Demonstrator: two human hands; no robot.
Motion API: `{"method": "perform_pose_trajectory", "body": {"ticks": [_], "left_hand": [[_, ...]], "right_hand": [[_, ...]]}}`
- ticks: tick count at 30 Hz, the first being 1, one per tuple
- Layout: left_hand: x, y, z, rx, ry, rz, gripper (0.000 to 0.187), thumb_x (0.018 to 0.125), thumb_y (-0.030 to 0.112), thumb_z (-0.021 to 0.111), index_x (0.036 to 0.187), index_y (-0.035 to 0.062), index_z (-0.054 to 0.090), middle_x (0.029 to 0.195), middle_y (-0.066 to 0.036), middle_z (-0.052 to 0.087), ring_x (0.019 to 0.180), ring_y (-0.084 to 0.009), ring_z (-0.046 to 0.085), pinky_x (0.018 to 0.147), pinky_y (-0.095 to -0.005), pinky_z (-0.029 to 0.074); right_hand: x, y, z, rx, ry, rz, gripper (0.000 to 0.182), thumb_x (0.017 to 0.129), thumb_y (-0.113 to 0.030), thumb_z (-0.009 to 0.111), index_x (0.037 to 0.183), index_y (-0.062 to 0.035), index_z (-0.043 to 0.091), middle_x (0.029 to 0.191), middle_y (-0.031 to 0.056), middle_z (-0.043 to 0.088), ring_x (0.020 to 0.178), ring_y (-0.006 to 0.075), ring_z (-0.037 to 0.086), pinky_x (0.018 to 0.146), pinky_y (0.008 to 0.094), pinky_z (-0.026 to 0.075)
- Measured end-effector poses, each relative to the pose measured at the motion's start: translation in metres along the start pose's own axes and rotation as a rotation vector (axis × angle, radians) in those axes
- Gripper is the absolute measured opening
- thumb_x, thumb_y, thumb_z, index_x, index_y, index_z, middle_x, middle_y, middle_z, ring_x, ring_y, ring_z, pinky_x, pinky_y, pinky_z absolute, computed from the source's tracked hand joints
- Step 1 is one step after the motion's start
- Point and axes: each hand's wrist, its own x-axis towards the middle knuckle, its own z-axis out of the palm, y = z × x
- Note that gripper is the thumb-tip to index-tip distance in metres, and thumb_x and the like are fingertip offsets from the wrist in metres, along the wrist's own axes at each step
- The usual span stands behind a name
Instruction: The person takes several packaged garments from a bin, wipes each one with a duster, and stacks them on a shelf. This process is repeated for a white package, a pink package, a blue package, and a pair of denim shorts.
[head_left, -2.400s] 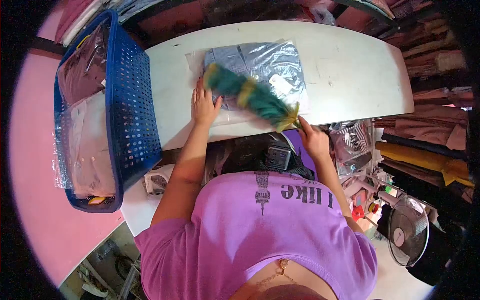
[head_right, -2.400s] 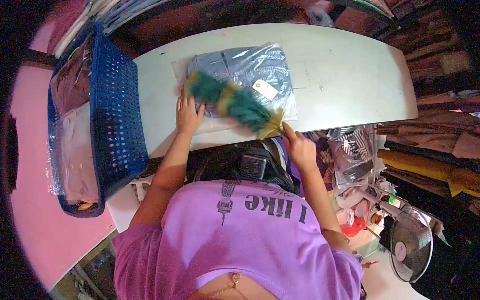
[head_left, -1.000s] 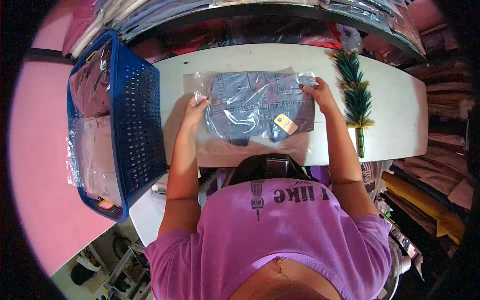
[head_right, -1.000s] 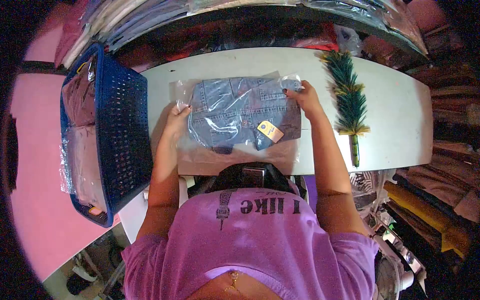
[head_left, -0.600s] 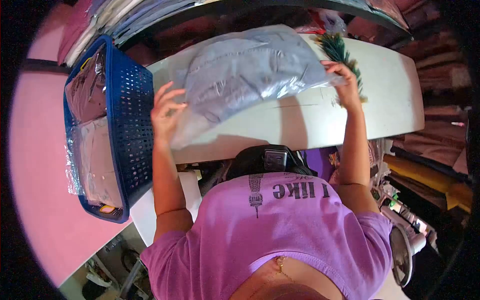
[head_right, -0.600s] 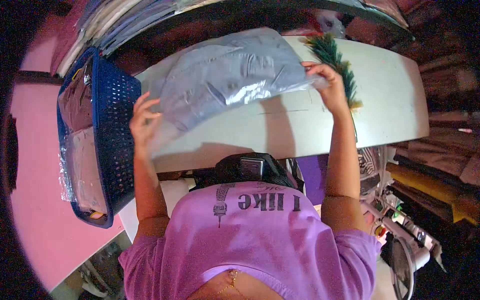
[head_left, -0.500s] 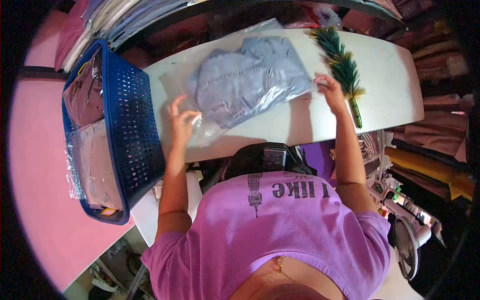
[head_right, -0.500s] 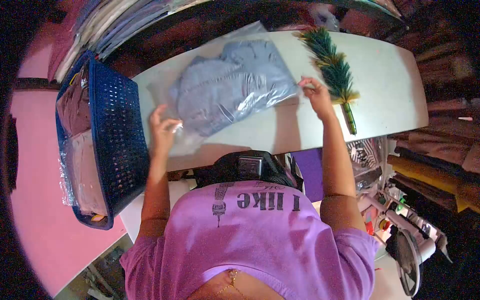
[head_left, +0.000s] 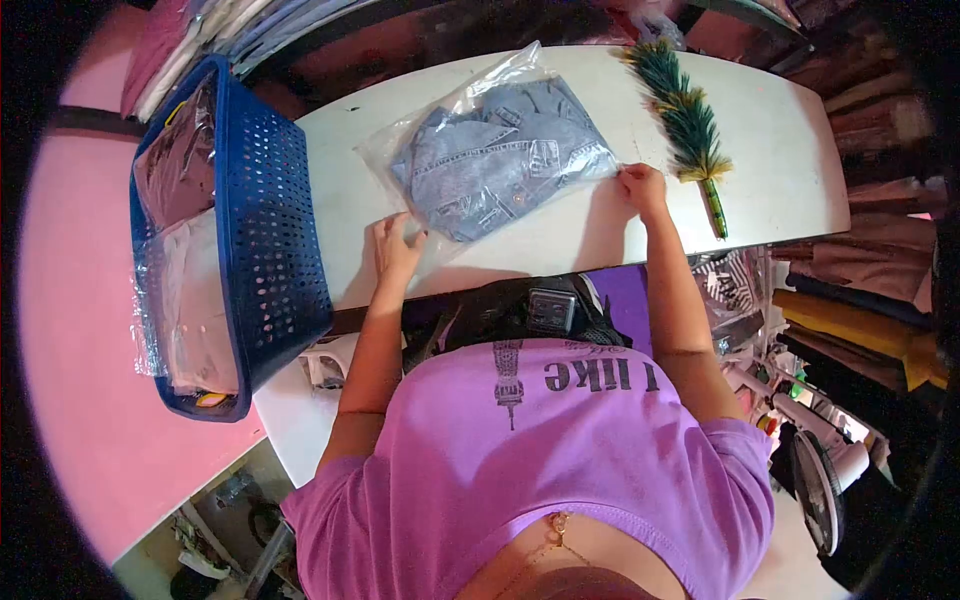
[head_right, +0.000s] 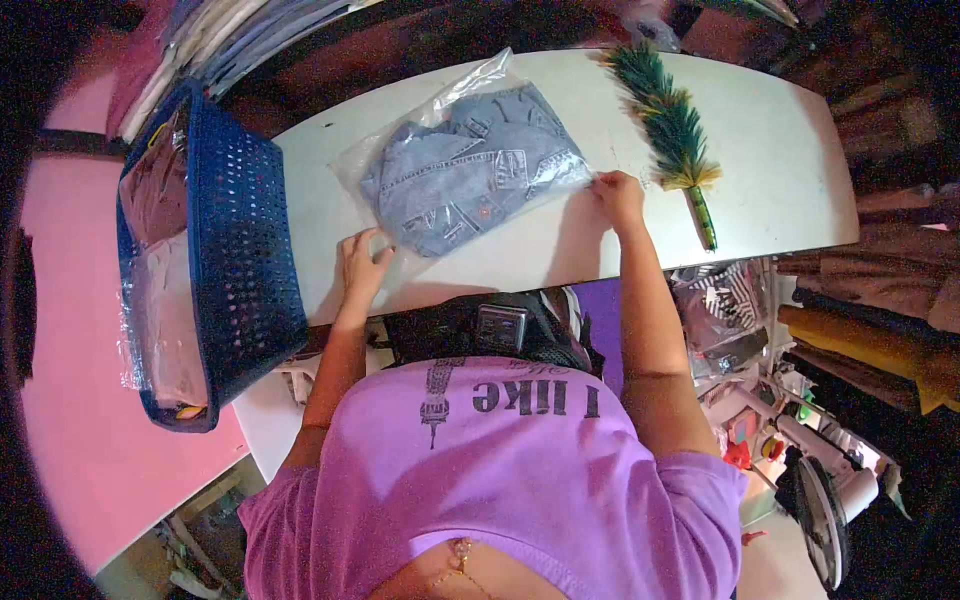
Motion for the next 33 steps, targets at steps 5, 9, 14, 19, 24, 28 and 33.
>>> {"method": "perform_pose_trajectory", "body": {"ticks": [5, 9, 14, 19, 24, 28, 33], "left_hand": [[-0.010, -0.022, 0.013, -0.151, 0.142, 0.056, 0.047, 0.073, 0.008, 0.066, 0.116, 0.0090, 0.048, 0.113, -0.017, 0.049, 0.104, -0.0253, 0.047, 0.073, -0.0299, 0.048], [-0.025, -0.049, 0.022, -0.466, -0.010, -0.195, 0.049, 0.078, 0.008, 0.064, 0.121, 0.0066, 0.041, 0.095, -0.012, 0.060, 0.081, -0.0199, 0.058, 0.066, -0.0265, 0.049], [-0.037, -0.046, 0.024, -0.826, -0.118, -0.408, 0.052, 0.077, 0.010, 0.066, 0.120, 0.0046, 0.038, 0.078, -0.008, 0.062, 0.066, -0.0151, 0.059, 0.062, -0.0268, 0.048], [-0.041, -0.049, 0.033, -0.891, -0.140, -0.390, 0.058, 0.075, 0.006, 0.067, 0.122, 0.0049, 0.033, 0.080, -0.010, 0.062, 0.069, -0.0137, 0.059, 0.062, -0.0257, 0.047], [-0.045, -0.060, 0.041, -0.822, -0.067, -0.293, 0.052, 0.073, 0.005, 0.067, 0.116, 0.0053, 0.040, 0.083, -0.012, 0.062, 0.072, -0.0143, 0.059, 0.064, -0.0276, 0.047], [-0.042, -0.055, 0.018, -0.797, 0.055, -0.276, 0.021, 0.087, 0.008, 0.052, 0.107, 0.0030, 0.049, 0.084, -0.006, 0.059, 0.070, -0.0100, 0.054, 0.061, -0.0238, 0.043], [-0.017, -0.018, -0.024, -0.730, 0.523, -0.076, 0.022, 0.088, 0.011, 0.045, 0.107, 0.0007, 0.051, 0.100, -0.011, 0.056, 0.096, -0.0230, 0.053, 0.085, -0.0334, 0.039]], "right_hand": [[-0.017, -0.010, -0.077, -0.436, 0.705, -0.470, 0.044, 0.067, -0.006, 0.064, 0.110, -0.0030, 0.056, 0.107, 0.0151, 0.058, 0.095, 0.0290, 0.057, 0.081, 0.0360, 0.045], [-0.014, 0.049, -0.130, -0.889, 0.798, 0.028, 0.051, 0.080, -0.037, 0.055, 0.123, -0.0108, 0.046, 0.122, 0.0167, 0.049, 0.112, 0.0373, 0.044, 0.091, 0.0468, 0.038], [-0.024, 0.029, -0.117, -0.865, 0.359, -0.095, 0.037, 0.084, -0.035, 0.050, 0.111, -0.0110, 0.053, 0.102, 0.0196, 0.056, 0.095, 0.0399, 0.053, 0.078, 0.0467, 0.044], [-0.025, 0.016, -0.065, -0.385, 0.239, -0.183, 0.030, 0.089, -0.025, 0.049, 0.108, -0.0010, 0.047, 0.073, 0.0142, 0.058, 0.055, 0.0249, 0.057, 0.051, 0.0352, 0.046], [-0.113, -0.057, 0.023, -0.083, -0.015, -0.199, 0.028, 0.088, -0.013, 0.050, 0.114, -0.0001, 0.049, 0.081, 0.0142, 0.061, 0.053, 0.0206, 0.057, 0.050, 0.0329, 0.046], [-0.153, -0.070, 0.045, -0.492, -0.598, -0.708, 0.039, 0.080, -0.011, 0.058, 0.119, -0.0073, 0.051, 0.088, 0.0214, 0.060, 0.082, 0.0395, 0.057, 0.070, 0.0423, 0.046], [-0.159, -0.108, 0.038, -0.467, -0.517, -0.758, 0.036, 0.080, -0.014, 0.060, 0.115, -0.0073, 0.055, 0.093, 0.0202, 0.061, 0.083, 0.0370, 0.059, 0.072, 0.0400, 0.048]]}}
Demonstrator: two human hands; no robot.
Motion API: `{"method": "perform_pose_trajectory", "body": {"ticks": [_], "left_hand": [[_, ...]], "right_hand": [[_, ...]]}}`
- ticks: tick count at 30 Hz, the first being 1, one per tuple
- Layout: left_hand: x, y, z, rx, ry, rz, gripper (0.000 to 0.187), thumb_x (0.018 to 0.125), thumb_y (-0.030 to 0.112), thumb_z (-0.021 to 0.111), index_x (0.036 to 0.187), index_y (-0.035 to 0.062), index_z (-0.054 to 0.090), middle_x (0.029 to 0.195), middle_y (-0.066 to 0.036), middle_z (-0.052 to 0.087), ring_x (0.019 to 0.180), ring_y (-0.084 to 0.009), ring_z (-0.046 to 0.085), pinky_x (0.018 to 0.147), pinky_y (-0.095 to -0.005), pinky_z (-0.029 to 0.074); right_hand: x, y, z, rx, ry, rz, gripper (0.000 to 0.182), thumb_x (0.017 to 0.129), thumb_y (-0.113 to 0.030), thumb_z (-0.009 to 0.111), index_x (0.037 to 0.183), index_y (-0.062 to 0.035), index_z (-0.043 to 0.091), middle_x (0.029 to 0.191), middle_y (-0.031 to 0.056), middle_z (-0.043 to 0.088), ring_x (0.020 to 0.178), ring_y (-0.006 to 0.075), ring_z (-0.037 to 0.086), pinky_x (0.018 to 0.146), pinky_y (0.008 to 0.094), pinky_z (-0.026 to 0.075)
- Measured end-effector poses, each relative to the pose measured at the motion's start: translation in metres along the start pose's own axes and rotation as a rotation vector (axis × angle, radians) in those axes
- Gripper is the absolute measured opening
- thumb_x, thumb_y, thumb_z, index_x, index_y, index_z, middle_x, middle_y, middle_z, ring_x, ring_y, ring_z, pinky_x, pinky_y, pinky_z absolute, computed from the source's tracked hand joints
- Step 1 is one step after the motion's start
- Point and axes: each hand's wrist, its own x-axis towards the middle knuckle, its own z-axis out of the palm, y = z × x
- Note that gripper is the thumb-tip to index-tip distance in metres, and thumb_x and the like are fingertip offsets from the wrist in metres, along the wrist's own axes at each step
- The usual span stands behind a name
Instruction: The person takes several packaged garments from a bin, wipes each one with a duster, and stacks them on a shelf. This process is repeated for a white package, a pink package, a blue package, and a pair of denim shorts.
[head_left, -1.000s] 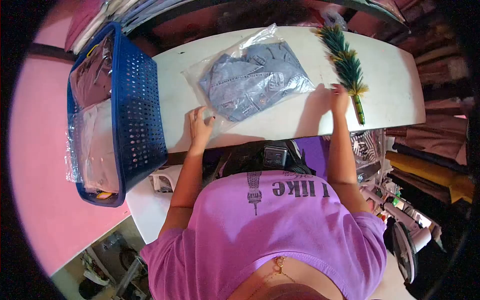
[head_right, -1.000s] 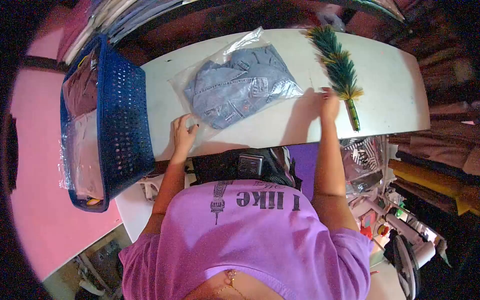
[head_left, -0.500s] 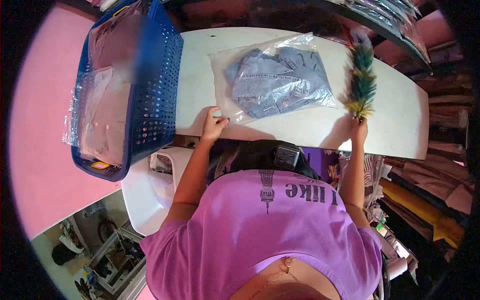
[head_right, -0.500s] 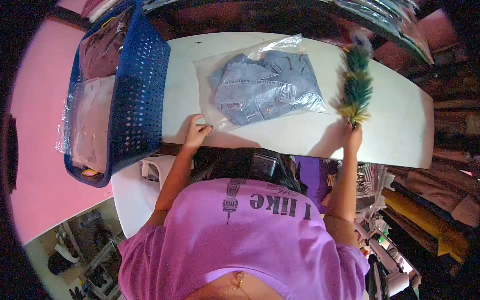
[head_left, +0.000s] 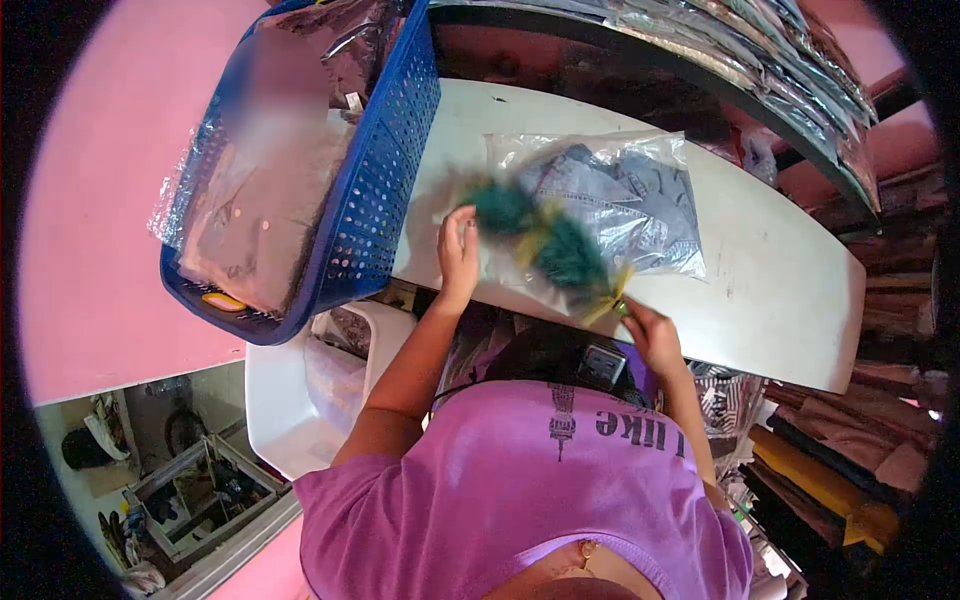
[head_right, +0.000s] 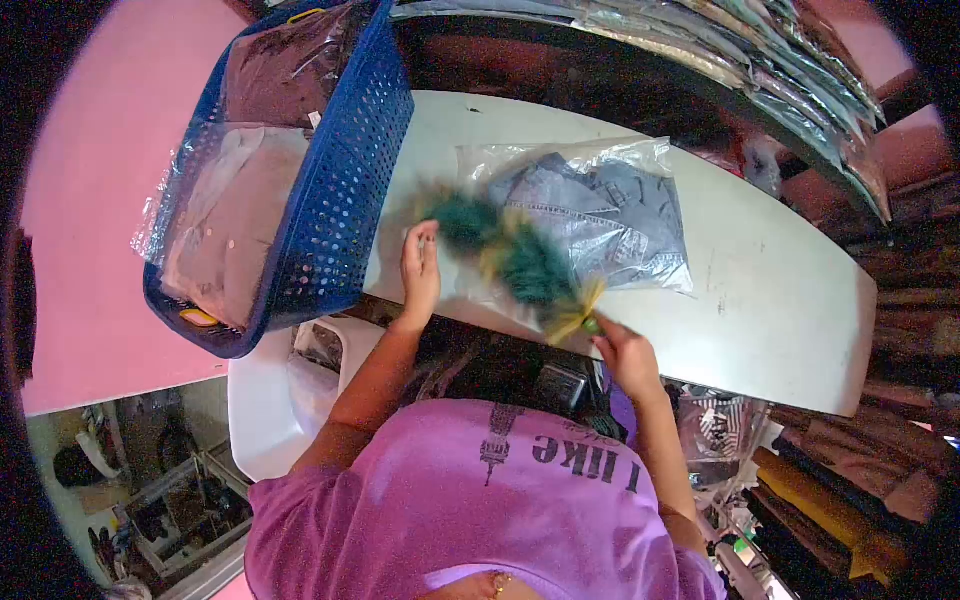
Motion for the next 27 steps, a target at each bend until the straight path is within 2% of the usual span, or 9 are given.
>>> {"method": "perform_pose_trajectory", "body": {"ticks": [4, 6, 8, 13, 15, 19, 21, 24, 27], "left_hand": [[0.019, 0.019, 0.038, 0.159, -0.127, 0.343, 0.056, 0.083, 0.029, 0.053, 0.130, 0.0031, 0.034, 0.135, -0.020, 0.032, 0.125, -0.0362, 0.029, 0.103, -0.0470, 0.021], [0.016, 0.017, 0.056, 0.235, -0.188, 0.383, 0.065, 0.082, 0.035, 0.054, 0.134, 0.0038, 0.029, 0.138, -0.020, 0.027, 0.127, -0.0368, 0.026, 0.103, -0.0501, 0.019], [0.010, -0.005, 0.071, 0.691, -0.520, 0.367, 0.080, 0.080, 0.042, 0.055, 0.138, 0.0030, 0.018, 0.145, -0.018, 0.013, 0.134, -0.0341, 0.013, 0.105, -0.0519, 0.013], [0.004, -0.022, 0.072, 0.773, -0.529, 0.394, 0.085, 0.078, 0.048, 0.055, 0.139, 0.0030, 0.017, 0.145, -0.017, 0.015, 0.133, -0.0327, 0.015, 0.104, -0.0531, 0.012], [0.006, -0.021, 0.072, 0.789, -0.521, 0.395, 0.084, 0.078, 0.049, 0.054, 0.139, 0.0031, 0.017, 0.145, -0.016, 0.016, 0.133, -0.0327, 0.016, 0.104, -0.0531, 0.012], [0.008, -0.019, 0.072, 0.817, -0.538, 0.386, 0.084, 0.078, 0.048, 0.054, 0.139, 0.0028, 0.017, 0.145, -0.017, 0.016, 0.133, -0.0335, 0.016, 0.104, -0.0528, 0.012], [0.010, -0.017, 0.073, 0.857, -0.606, 0.335, 0.085, 0.078, 0.048, 0.054, 0.139, 0.0028, 0.017, 0.145, -0.017, 0.016, 0.133, -0.0332, 0.017, 0.105, -0.0527, 0.011], [0.009, -0.013, 0.071, 0.831, -0.576, 0.344, 0.084, 0.078, 0.049, 0.053, 0.139, 0.0033, 0.017, 0.145, -0.016, 0.015, 0.134, -0.0324, 0.014, 0.105, -0.0524, 0.010], [0.010, -0.010, 0.072, 0.832, -0.592, 0.320, 0.084, 0.079, 0.049, 0.053, 0.139, 0.0034, 0.017, 0.145, -0.016, 0.014, 0.134, -0.0317, 0.013, 0.105, -0.0523, 0.009]], "right_hand": [[0.018, -0.007, -0.004, 0.181, 0.166, 0.251, 0.034, 0.082, -0.016, 0.058, 0.115, -0.0086, 0.055, 0.091, 0.0194, 0.062, 0.079, 0.0360, 0.060, 0.068, 0.0400, 0.049], [0.026, -0.003, -0.001, -0.139, 0.080, 0.111, 0.034, 0.083, -0.019, 0.056, 0.116, -0.0097, 0.053, 0.087, 0.0195, 0.061, 0.074, 0.0370, 0.060, 0.064, 0.0434, 0.048], [0.030, 0.020, 0.002, -0.223, 0.100, 0.162, 0.034, 0.083, -0.021, 0.055, 0.116, -0.0102, 0.053, 0.085, 0.0195, 0.061, 0.072, 0.0375, 0.059, 0.062, 0.0446, 0.048], [0.048, 0.063, -0.033, -0.436, 0.312, 0.576, 0.027, 0.086, -0.022, 0.051, 0.109, -0.0092, 0.055, 0.078, 0.0213, 0.061, 0.070, 0.0387, 0.059, 0.059, 0.0469, 0.047], [0.052, 0.054, -0.041, -0.423, 0.334, 0.601, 0.026, 0.086, -0.021, 0.051, 0.108, -0.0084, 0.055, 0.079, 0.0215, 0.061, 0.069, 0.0384, 0.059, 0.059, 0.0466, 0.047], [0.036, 0.036, -0.016, -0.250, 0.210, 0.068, 0.032, 0.085, -0.021, 0.054, 0.115, -0.0116, 0.053, 0.080, 0.0188, 0.061, 0.067, 0.0369, 0.059, 0.058, 0.0448, 0.048], [0.036, 0.009, -0.027, -0.373, -0.049, 0.224, 0.029, 0.083, -0.019, 0.056, 0.110, -0.0094, 0.057, 0.085, 0.0191, 0.061, 0.070, 0.0362, 0.059, 0.060, 0.0426, 0.048], [0.027, 0.091, -0.022, -0.373, 0.205, 0.437, 0.030, 0.087, -0.023, 0.049, 0.112, -0.0082, 0.055, 0.083, 0.0208, 0.061, 0.070, 0.0387, 0.058, 0.059, 0.0444, 0.047], [0.038, 0.100, -0.056, -0.406, 0.371, 0.577, 0.031, 0.088, -0.023, 0.047, 0.114, -0.0081, 0.054, 0.079, 0.0224, 0.061, 0.068, 0.0377, 0.060, 0.058, 0.0464, 0.048]]}}
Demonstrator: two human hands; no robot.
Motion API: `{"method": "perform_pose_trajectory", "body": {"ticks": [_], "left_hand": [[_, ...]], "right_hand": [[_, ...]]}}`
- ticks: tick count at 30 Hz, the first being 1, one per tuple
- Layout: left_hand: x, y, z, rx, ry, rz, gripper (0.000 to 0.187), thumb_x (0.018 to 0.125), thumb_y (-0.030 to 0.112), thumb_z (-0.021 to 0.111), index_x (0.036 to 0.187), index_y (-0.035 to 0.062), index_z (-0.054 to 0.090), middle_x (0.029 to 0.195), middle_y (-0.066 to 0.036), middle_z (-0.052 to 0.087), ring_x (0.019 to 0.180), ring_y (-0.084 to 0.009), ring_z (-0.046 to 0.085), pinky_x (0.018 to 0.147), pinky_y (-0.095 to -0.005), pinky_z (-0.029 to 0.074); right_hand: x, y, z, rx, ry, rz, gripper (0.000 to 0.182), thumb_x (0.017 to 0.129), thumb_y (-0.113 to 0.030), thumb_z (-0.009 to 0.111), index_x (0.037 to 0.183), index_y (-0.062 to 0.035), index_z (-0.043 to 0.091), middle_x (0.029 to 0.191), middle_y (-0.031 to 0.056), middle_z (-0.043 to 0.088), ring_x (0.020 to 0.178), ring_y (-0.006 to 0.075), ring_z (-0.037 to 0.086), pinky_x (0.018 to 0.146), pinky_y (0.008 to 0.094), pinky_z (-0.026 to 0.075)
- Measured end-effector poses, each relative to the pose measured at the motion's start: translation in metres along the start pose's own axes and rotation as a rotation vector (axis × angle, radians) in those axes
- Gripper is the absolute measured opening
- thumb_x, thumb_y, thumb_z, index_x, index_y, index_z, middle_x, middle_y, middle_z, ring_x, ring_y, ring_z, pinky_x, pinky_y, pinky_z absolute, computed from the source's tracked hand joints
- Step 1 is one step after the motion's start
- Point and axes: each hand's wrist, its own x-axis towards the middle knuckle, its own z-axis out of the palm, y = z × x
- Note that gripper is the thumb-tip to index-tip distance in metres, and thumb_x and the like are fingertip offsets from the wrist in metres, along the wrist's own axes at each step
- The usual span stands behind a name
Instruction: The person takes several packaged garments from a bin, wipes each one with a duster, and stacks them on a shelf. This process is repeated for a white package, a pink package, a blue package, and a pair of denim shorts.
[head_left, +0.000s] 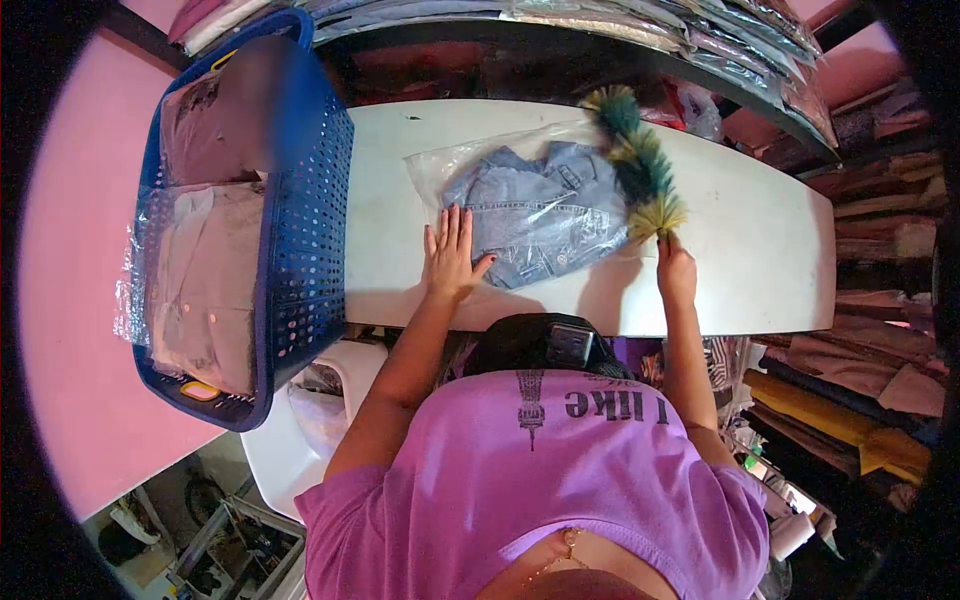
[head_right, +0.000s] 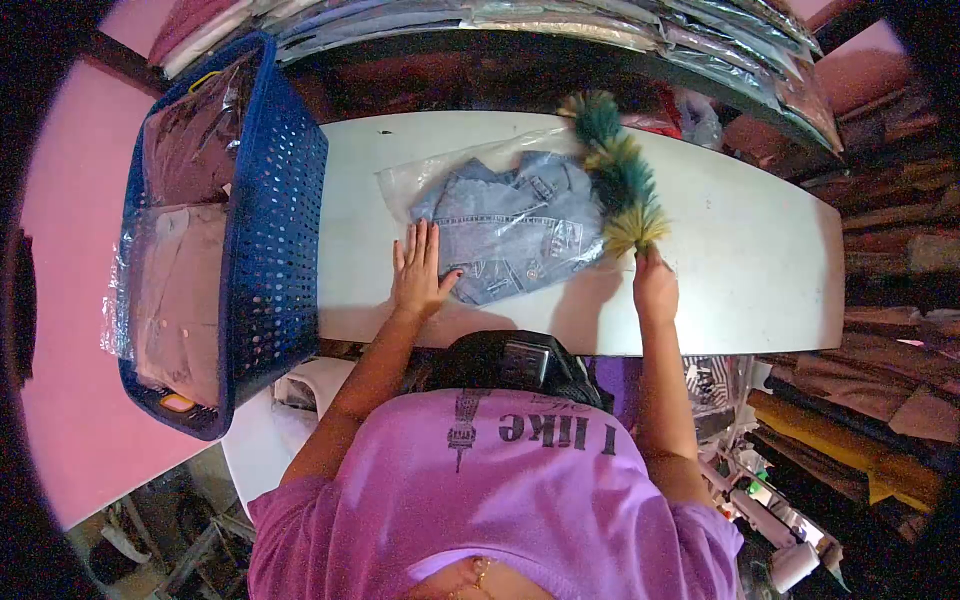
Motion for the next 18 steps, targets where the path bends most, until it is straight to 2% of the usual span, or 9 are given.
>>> {"method": "perform_pose_trajectory", "body": {"ticks": [4, 6, 7, 8, 10, 12, 14, 16, 18], "left_hand": [[0.000, 0.000, 0.003, 0.002, 0.001, 0.004, 0.083, 0.079, 0.049, 0.052, 0.139, 0.0033, 0.017, 0.145, -0.016, 0.015, 0.134, -0.0314, 0.014, 0.106, -0.0518, 0.009], [0.000, -0.001, 0.003, -0.008, 0.046, 0.013, 0.083, 0.078, 0.052, 0.052, 0.138, 0.0049, 0.020, 0.144, -0.016, 0.018, 0.134, -0.0315, 0.015, 0.105, -0.0521, 0.010], [0.003, -0.003, 0.002, 0.095, -0.354, -0.095, 0.083, 0.078, 0.051, 0.052, 0.138, 0.0047, 0.020, 0.144, -0.016, 0.019, 0.134, -0.0313, 0.015, 0.105, -0.0520, 0.010], [0.003, -0.003, 0.003, 0.094, -0.356, -0.091, 0.083, 0.078, 0.051, 0.052, 0.138, 0.0047, 0.020, 0.144, -0.016, 0.019, 0.134, -0.0313, 0.015, 0.105, -0.0520, 0.010], [-0.002, -0.003, 0.006, -0.008, 0.076, 0.033, 0.082, 0.078, 0.051, 0.053, 0.138, 0.0050, 0.020, 0.144, -0.015, 0.019, 0.134, -0.0309, 0.016, 0.105, -0.0519, 0.010], [-0.001, -0.004, 0.008, -0.014, 0.073, 0.031, 0.082, 0.078, 0.050, 0.053, 0.139, 0.0055, 0.020, 0.144, -0.015, 0.019, 0.134, -0.0306, 0.016, 0.105, -0.0519, 0.011], [-0.002, -0.006, 0.011, 0.006, 0.100, 0.044, 0.082, 0.078, 0.050, 0.053, 0.139, 0.0059, 0.019, 0.144, -0.015, 0.019, 0.134, -0.0306, 0.016, 0.105, -0.0521, 0.011], [-0.002, -0.006, 0.012, 0.013, 0.103, 0.050, 0.082, 0.078, 0.050, 0.054, 0.139, 0.0058, 0.020, 0.144, -0.015, 0.019, 0.133, -0.0306, 0.016, 0.105, -0.0522, 0.011], [-0.003, -0.005, 0.013, 0.021, 0.108, 0.053, 0.083, 0.078, 0.050, 0.054, 0.139, 0.0058, 0.020, 0.144, -0.015, 0.020, 0.133, -0.0307, 0.016, 0.105, -0.0524, 0.012]], "right_hand": [[-0.031, -0.017, 0.007, 0.259, 0.060, -0.344, 0.029, 0.085, -0.016, 0.052, 0.112, -0.0081, 0.055, 0.083, 0.0193, 0.061, 0.068, 0.0374, 0.059, 0.058, 0.0441, 0.048], [-0.062, -0.038, -0.003, 0.151, -0.178, -0.465, 0.032, 0.084, -0.016, 0.053, 0.115, -0.0117, 0.053, 0.082, 0.0161, 0.061, 0.066, 0.0353, 0.059, 0.057, 0.0430, 0.048], [-0.070, -0.046, -0.007, -0.004, -0.299, -0.450, 0.037, 0.084, -0.017, 0.053, 0.120, -0.0154, 0.050, 0.080, 0.0145, 0.059, 0.065, 0.0337, 0.059, 0.057, 0.0425, 0.049], [-0.073, -0.034, 0.002, -0.005, -0.299, -0.446, 0.037, 0.084, -0.017, 0.053, 0.120, -0.0154, 0.050, 0.080, 0.0145, 0.059, 0.065, 0.0337, 0.059, 0.057, 0.0425, 0.049], [-0.075, 0.017, 0.041, 0.154, -0.034, -0.238, 0.038, 0.086, -0.018, 0.050, 0.124, -0.0173, 0.047, 0.083, 0.0155, 0.060, 0.065, 0.0351, 0.059, 0.057, 0.0429, 0.049], [-0.062, 0.023, 0.029, 0.155, 0.026, 0.115, 0.031, 0.089, -0.019, 0.045, 0.118, -0.0086, 0.052, 0.084, 0.0215, 0.061, 0.070, 0.0381, 0.059, 0.058, 0.0427, 0.048], [-0.053, 0.023, 0.011, 0.295, 0.091, 0.221, 0.029, 0.089, -0.016, 0.048, 0.114, -0.0032, 0.053, 0.083, 0.0236, 0.061, 0.073, 0.0384, 0.060, 0.061, 0.0425, 0.047], [-0.062, 0.010, 0.010, 0.412, 0.177, 0.110, 0.030, 0.087, -0.013, 0.051, 0.114, -0.0019, 0.053, 0.084, 0.0237, 0.061, 0.073, 0.0385, 0.060, 0.061, 0.0427, 0.047], [-0.079, -0.003, 0.019, 0.340, 0.202, -0.311, 0.033, 0.085, -0.014, 0.054, 0.117, -0.0060, 0.051, 0.085, 0.0212, 0.061, 0.070, 0.0390, 0.059, 0.059, 0.0418, 0.048]]}}
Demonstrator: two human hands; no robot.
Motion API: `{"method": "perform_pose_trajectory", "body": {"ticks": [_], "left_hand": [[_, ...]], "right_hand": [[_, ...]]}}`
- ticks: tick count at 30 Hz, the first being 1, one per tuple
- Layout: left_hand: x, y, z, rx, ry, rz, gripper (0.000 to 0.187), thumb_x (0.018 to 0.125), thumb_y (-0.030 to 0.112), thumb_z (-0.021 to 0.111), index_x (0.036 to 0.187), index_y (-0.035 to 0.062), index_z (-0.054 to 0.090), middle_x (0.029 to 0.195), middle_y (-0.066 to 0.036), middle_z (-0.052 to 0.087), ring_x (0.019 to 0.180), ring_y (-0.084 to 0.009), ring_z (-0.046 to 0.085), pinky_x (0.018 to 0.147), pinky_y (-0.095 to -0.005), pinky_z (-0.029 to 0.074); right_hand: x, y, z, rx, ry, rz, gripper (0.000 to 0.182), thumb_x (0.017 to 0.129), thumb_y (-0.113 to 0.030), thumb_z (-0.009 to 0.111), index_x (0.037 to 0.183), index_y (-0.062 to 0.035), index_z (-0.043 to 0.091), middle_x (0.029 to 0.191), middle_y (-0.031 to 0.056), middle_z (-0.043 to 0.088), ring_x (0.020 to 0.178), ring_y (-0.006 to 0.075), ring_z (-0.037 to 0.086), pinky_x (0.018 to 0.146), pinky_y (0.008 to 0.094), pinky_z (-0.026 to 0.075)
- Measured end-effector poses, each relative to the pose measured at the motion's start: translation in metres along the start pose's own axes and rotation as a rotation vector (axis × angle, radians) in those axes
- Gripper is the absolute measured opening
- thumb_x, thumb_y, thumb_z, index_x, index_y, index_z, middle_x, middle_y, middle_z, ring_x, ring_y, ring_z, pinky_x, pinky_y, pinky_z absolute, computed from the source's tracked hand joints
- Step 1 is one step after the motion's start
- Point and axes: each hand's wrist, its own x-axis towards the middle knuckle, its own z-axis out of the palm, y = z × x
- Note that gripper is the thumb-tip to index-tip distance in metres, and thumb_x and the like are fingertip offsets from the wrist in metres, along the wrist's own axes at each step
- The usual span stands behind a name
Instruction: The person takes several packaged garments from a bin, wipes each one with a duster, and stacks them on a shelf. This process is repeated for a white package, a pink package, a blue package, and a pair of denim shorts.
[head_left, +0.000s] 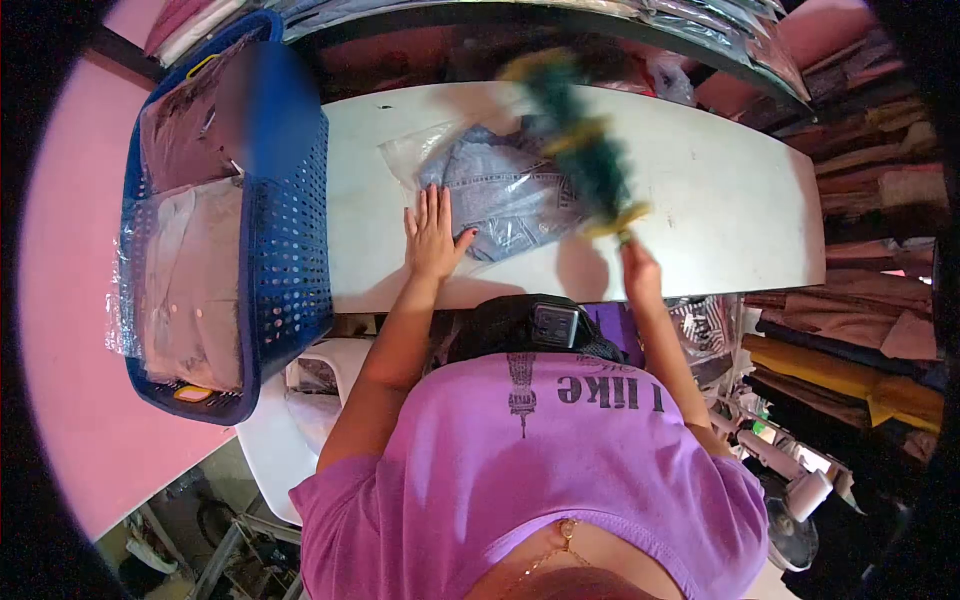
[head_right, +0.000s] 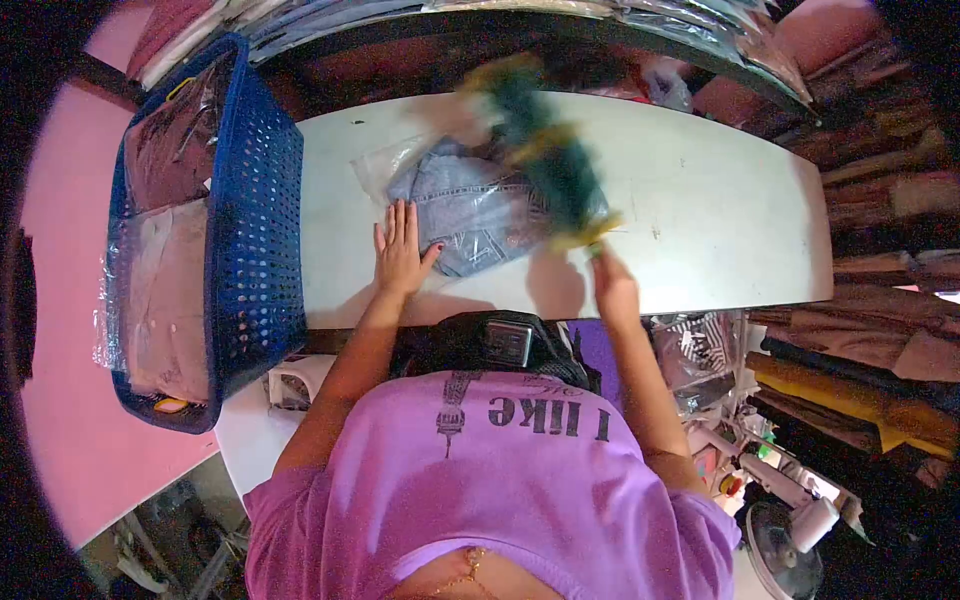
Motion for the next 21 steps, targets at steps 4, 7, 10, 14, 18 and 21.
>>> {"method": "perform_pose_trajectory", "body": {"ticks": [4, 7, 10, 14, 18, 21], "left_hand": [[0.000, -0.002, 0.000, -0.009, -0.007, 0.004, 0.081, 0.080, 0.047, 0.053, 0.139, 0.0048, 0.017, 0.144, -0.016, 0.019, 0.134, -0.0311, 0.015, 0.105, -0.0512, 0.011], [0.000, -0.005, 0.002, -0.079, 0.022, 0.000, 0.080, 0.078, 0.046, 0.057, 0.138, 0.0065, 0.021, 0.143, -0.015, 0.022, 0.133, -0.0315, 0.017, 0.104, -0.0521, 0.013], [-0.013, -0.006, -0.005, -0.176, 0.115, 0.013, 0.073, 0.075, 0.039, 0.062, 0.134, 0.0090, 0.031, 0.139, -0.014, 0.029, 0.129, -0.0319, 0.024, 0.102, -0.0509, 0.020], [-0.037, -0.019, -0.005, -0.315, 0.084, 0.217, 0.050, 0.071, 0.025, 0.068, 0.116, 0.0113, 0.052, 0.120, -0.010, 0.048, 0.113, -0.0300, 0.043, 0.095, -0.0417, 0.033], [-0.060, -0.007, -0.031, -0.408, -0.067, 0.245, 0.036, 0.070, 0.022, 0.068, 0.104, 0.0127, 0.059, 0.109, -0.004, 0.053, 0.103, -0.0237, 0.049, 0.090, -0.0384, 0.037], [-0.063, -0.010, -0.031, -0.339, -0.027, 0.322, 0.027, 0.074, 0.019, 0.060, 0.101, 0.0136, 0.060, 0.107, -0.002, 0.056, 0.103, -0.0209, 0.050, 0.091, -0.0385, 0.038]], "right_hand": [[-0.025, -0.008, 0.007, -0.223, -0.321, 0.159, 0.033, 0.086, -0.019, 0.052, 0.118, -0.0097, 0.052, 0.085, 0.0206, 0.060, 0.072, 0.0398, 0.058, 0.061, 0.0438, 0.048], [-0.016, 0.030, 0.006, -0.216, -0.096, 0.459, 0.031, 0.088, -0.023, 0.046, 0.113, -0.0063, 0.055, 0.082, 0.0221, 0.061, 0.072, 0.0391, 0.059, 0.062, 0.0451, 0.046], [0.006, 0.070, -0.018, -0.205, -0.004, 0.544, 0.031, 0.089, -0.028, 0.044, 0.111, -0.0096, 0.056, 0.076, 0.0218, 0.062, 0.071, 0.0411, 0.059, 0.060, 0.0486, 0.046], [0.029, 0.052, -0.035, -0.562, -0.044, 0.596, 0.032, 0.086, -0.021, 0.048, 0.114, -0.0054, 0.051, 0.100, 0.0202, 0.059, 0.092, 0.0364, 0.055, 0.076, 0.0466, 0.044], [0.047, 0.024, -0.010, -0.290, 0.029, -0.092, 0.048, 0.074, -0.005, 0.056, 0.120, -0.0112, 0.049, 0.116, 0.0152, 0.051, 0.106, 0.0341, 0.046, 0.093, 0.0412, 0.036], [0.052, 0.014, 0.026, -0.177, -0.171, -0.122, 0.052, 0.071, -0.002, 0.056, 0.120, -0.0165, 0.050, 0.119, 0.0144, 0.049, 0.110, 0.0352, 0.044, 0.096, 0.0420, 0.035]]}}
